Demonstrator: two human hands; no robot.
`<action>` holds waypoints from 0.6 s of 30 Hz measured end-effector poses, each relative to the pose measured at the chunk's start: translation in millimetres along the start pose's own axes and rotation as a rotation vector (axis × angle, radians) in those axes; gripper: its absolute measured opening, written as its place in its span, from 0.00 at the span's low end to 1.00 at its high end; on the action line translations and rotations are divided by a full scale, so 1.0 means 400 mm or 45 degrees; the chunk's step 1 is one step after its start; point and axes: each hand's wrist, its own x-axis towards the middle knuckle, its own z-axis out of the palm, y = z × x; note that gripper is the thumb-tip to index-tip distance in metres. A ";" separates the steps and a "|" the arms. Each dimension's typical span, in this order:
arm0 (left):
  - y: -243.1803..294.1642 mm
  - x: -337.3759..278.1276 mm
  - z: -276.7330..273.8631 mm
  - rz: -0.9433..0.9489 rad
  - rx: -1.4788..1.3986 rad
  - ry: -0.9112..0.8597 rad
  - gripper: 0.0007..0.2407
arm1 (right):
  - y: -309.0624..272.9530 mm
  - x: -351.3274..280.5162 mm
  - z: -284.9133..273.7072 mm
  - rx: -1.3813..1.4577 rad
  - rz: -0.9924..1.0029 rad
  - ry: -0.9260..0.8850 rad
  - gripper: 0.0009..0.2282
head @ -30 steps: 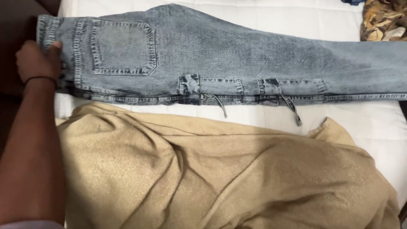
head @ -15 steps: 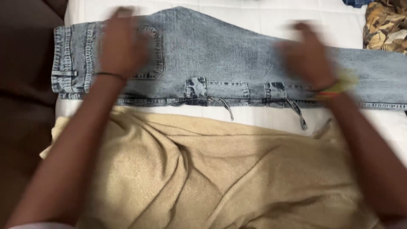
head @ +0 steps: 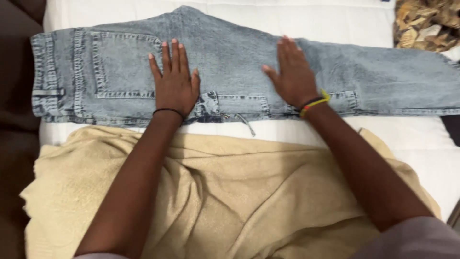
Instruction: The person folds a pair of black trousers and a pair of light blue jeans on a white bed. They lay each garment flat, smooth the fabric, fold the legs inward, and then fold the garment into a compact rectangle.
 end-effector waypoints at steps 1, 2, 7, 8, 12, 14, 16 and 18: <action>0.025 0.012 -0.014 0.007 -0.007 0.005 0.29 | 0.025 -0.009 -0.002 -0.009 0.005 0.004 0.38; 0.051 0.027 -0.028 -0.042 0.012 -0.051 0.29 | 0.050 -0.020 -0.004 -0.028 0.007 0.017 0.37; 0.259 0.120 0.066 0.073 -0.019 -0.082 0.30 | 0.078 -0.027 0.037 -0.116 0.001 0.135 0.35; 0.335 0.134 0.070 0.182 -0.042 -0.163 0.30 | 0.083 -0.034 0.036 -0.090 -0.017 0.146 0.34; 0.523 0.187 0.111 0.299 -0.127 -0.290 0.26 | 0.148 -0.043 0.068 -0.020 -0.152 0.207 0.31; 0.520 0.157 0.114 0.272 -0.157 -0.195 0.26 | 0.175 -0.069 0.046 -0.070 -0.137 0.180 0.31; 0.511 0.145 0.123 0.238 -0.180 -0.104 0.25 | 0.227 -0.101 0.003 -0.109 -0.127 0.152 0.31; 0.502 0.139 0.140 0.276 -0.158 0.014 0.25 | 0.301 -0.162 -0.059 -0.027 0.213 0.075 0.35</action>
